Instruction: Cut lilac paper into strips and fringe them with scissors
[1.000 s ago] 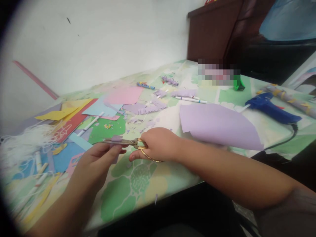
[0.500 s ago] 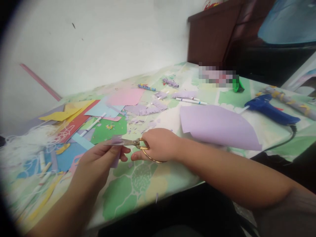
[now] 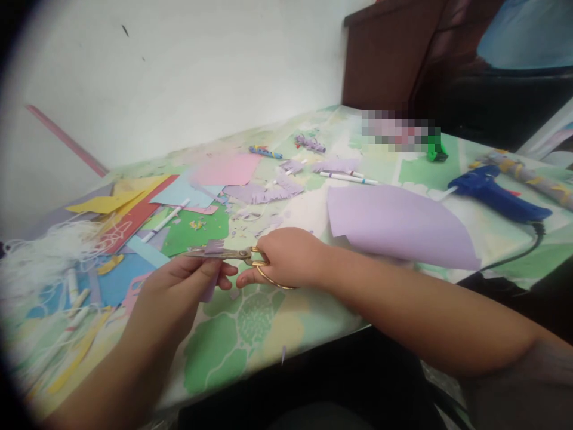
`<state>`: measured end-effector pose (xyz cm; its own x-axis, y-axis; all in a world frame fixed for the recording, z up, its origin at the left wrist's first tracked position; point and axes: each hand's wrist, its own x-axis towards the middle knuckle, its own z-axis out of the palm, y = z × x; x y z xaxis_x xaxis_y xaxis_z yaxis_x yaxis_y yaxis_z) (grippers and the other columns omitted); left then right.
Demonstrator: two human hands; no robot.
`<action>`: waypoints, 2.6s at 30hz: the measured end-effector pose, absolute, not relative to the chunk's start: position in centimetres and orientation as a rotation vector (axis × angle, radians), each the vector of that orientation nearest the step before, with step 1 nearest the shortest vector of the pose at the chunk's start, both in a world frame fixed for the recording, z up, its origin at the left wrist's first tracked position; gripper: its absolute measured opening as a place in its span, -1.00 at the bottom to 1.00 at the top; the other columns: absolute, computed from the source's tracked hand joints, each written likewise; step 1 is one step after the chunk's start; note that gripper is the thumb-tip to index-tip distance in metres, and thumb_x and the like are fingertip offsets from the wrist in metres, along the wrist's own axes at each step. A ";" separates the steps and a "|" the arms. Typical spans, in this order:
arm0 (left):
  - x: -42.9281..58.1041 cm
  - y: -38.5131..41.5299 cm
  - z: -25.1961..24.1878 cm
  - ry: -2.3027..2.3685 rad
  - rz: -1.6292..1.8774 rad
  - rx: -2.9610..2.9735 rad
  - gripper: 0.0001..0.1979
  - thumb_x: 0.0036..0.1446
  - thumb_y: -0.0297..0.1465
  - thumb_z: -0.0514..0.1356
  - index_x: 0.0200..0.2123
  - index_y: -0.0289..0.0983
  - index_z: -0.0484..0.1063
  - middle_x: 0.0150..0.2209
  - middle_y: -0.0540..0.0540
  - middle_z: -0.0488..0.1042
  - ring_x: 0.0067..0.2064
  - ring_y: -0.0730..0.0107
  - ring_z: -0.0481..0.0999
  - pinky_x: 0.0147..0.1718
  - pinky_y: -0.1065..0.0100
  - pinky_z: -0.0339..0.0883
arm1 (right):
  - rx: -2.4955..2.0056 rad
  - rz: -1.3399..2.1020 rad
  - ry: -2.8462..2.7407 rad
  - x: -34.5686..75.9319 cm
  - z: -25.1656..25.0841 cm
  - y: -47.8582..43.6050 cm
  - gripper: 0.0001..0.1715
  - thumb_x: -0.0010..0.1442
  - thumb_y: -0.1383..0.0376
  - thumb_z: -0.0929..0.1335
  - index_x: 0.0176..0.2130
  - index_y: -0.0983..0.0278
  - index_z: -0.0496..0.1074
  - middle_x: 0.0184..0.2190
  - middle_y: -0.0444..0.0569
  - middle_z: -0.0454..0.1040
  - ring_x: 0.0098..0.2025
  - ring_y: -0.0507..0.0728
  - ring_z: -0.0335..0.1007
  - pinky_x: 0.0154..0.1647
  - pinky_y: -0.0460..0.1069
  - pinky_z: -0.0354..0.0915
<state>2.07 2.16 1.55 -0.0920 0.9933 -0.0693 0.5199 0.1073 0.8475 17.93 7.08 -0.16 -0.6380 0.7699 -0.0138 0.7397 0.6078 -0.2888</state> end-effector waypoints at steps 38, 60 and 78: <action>2.1 2.1 0.8 1.726 0.907 1.496 -0.78 -0.06 -0.26 0.06 -0.48 -0.27 0.40 -0.60 0.01 0.44 -0.55 0.48 0.38 -0.60 0.50 0.17 | -1.286 0.411 -2.727 18.1 -0.6 7.8 -0.37 -0.17 -0.21 0.14 -0.55 0.29 0.31 -0.63 -0.09 0.29 -0.60 0.00 0.09 -0.61 -0.12 -0.13; 2.6 1.6 0.9 1.661 1.014 1.570 -0.79 -0.04 -0.33 0.04 -0.60 -0.27 0.37 -0.71 0.07 0.33 -0.63 0.55 0.32 -0.65 0.52 0.18 | -1.153 0.469 -2.714 18.3 -0.3 7.2 -0.47 -0.09 -0.11 0.16 -0.52 0.31 0.29 -0.60 -0.09 0.29 -0.60 -0.02 0.05 -0.60 -0.12 -0.11; 2.6 1.5 1.3 1.649 1.021 1.466 -0.84 -0.07 -0.34 0.06 -0.58 -0.28 0.36 -0.65 0.04 0.39 -0.58 0.51 0.36 -0.57 0.48 0.21 | -1.129 0.423 -2.725 18.3 -0.4 7.3 -0.36 -0.10 -0.18 0.10 -0.53 0.32 0.30 -0.63 -0.08 0.28 -0.61 -0.02 0.03 -0.61 -0.13 -0.14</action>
<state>2.60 1.46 1.27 -0.1186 0.9929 0.0028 0.4451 0.0506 0.8940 18.26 7.34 -0.43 -0.7019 0.7111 0.0403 0.6655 0.6750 -0.3187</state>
